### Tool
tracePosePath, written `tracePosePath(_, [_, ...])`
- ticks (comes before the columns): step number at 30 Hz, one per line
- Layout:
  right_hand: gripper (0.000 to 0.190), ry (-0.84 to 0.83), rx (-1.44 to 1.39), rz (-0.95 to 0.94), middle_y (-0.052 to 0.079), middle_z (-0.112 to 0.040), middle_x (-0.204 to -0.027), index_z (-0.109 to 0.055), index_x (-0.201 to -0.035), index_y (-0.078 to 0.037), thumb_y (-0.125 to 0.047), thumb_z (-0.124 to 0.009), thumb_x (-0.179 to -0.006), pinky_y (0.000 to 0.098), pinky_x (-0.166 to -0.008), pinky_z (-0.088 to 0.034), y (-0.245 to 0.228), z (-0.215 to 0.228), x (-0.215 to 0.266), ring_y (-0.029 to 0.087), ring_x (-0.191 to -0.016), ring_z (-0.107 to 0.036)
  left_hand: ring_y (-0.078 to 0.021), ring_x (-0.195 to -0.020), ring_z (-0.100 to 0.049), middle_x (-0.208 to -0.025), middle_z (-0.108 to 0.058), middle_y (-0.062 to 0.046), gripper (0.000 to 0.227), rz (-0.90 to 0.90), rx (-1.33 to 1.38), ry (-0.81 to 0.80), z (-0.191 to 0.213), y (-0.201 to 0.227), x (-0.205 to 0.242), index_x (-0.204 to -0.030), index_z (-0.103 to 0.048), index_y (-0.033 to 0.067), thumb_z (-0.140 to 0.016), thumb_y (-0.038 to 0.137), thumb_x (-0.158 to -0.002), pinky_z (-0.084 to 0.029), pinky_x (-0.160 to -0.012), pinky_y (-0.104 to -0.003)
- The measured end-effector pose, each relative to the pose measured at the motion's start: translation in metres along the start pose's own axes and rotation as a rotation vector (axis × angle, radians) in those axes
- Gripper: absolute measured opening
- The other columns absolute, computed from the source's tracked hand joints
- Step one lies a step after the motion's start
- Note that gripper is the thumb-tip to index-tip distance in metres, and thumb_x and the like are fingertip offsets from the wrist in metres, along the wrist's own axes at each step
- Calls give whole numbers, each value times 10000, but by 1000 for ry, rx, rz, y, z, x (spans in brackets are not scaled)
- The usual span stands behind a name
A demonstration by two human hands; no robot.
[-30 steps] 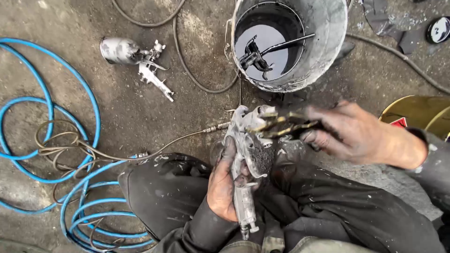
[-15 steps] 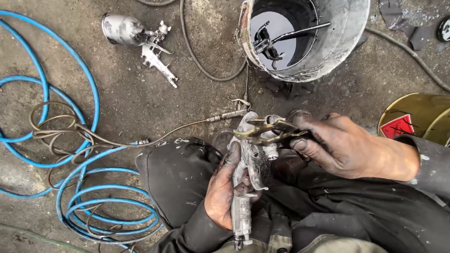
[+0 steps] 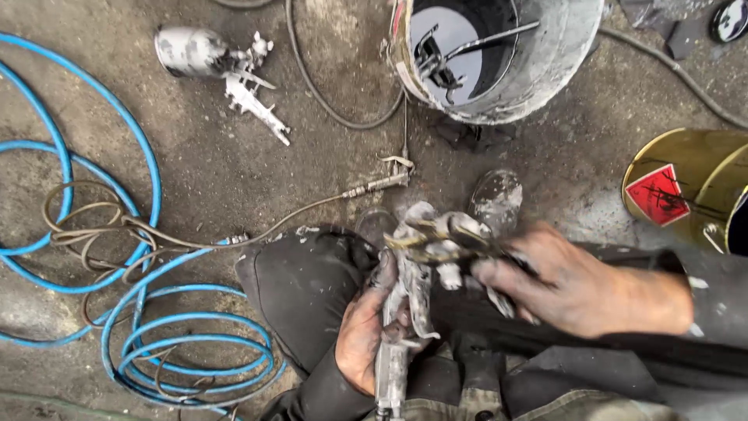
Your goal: The person cleans a disassembled paint sprayer by scrubbing its components with a wire brush and dipping them into a bucket of dark liquid. They repeatedly scrub the brass nozzle and the main body of the sprayer, then rinse the parts in the bucket.
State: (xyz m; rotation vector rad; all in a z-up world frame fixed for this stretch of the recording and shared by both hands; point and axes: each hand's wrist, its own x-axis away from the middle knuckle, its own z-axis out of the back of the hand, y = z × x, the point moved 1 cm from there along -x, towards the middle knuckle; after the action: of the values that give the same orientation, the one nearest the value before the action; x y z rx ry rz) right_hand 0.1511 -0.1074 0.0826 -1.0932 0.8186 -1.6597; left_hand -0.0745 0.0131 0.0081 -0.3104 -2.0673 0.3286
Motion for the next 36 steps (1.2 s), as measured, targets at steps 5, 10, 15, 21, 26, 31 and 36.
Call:
tracePosePath(5, [209,-122,-47,-412,-29,-806,-637,-777,-843,-170,-336,-663,-901,338,-424,-529,-35,-14,28,213,-405,-647,-90,-424,-439,-724,-631,-84,726,85,-247,183,-5,-18,35,-1059,-677,-8,-431,668,-963,-364,-366,-227])
tracePosePath(10, [150,-165,-78,-459,-43,-785,-638,-755,-850,-166,-286,-674,-888,343,-410,-517,-48,-18,35,184,-409,-607,-146,-526,-529,-786,-642,-89,505,153,-250,212,18,-23,22,-1148,-688,-12,-551,461,-1037,-448,-423,-298])
tracePosePath(15, [213,-316,43,-750,-59,-767,-528,-800,-811,-256,-438,-717,-882,346,-444,-541,-49,-19,39,175,-410,-626,-131,-523,-549,-799,-673,-78,455,204,-214,175,27,-22,19,-1166,-722,-40,-572,375,-1057,-494,-415,-294])
tracePosePath(21, [182,-18,-62,-495,-3,-663,-437,-760,-833,-113,-288,-722,-866,350,-316,-417,-46,-32,33,194,-290,-492,-113,-913,-661,-1160,-759,-60,468,128,-769,65,23,-5,19,-1412,-678,58,-529,245,-1010,-538,-797,-274])
tracePosePath(26, [206,31,-225,-303,7,-643,-524,-649,-744,-89,-205,-670,-913,349,-373,-413,-37,-37,15,220,-364,-494,-108,-708,-637,-1037,-712,-72,409,220,-236,-99,50,-4,10,-1449,-576,28,-515,186,-1077,-552,-565,-263])
tracePosePath(31, [217,60,-263,-352,-21,-614,-488,-656,-717,-100,-180,-647,-919,326,-355,-423,-43,-52,8,191,-338,-475,-122,-623,-674,-950,-747,-67,417,382,52,-116,39,10,8,-1297,-652,17,-494,355,-1111,-570,-500,-269])
tracePosePath(36, [295,137,-252,-370,-38,-570,-441,-645,-653,-101,-211,-648,-927,317,-333,-429,-42,-59,15,159,-307,-474,-93,-628,-634,-962,-759,-47,505,385,-88,-94,32,17,-5,-1266,-707,48,-512,472,-1073,-496,-528,-229])
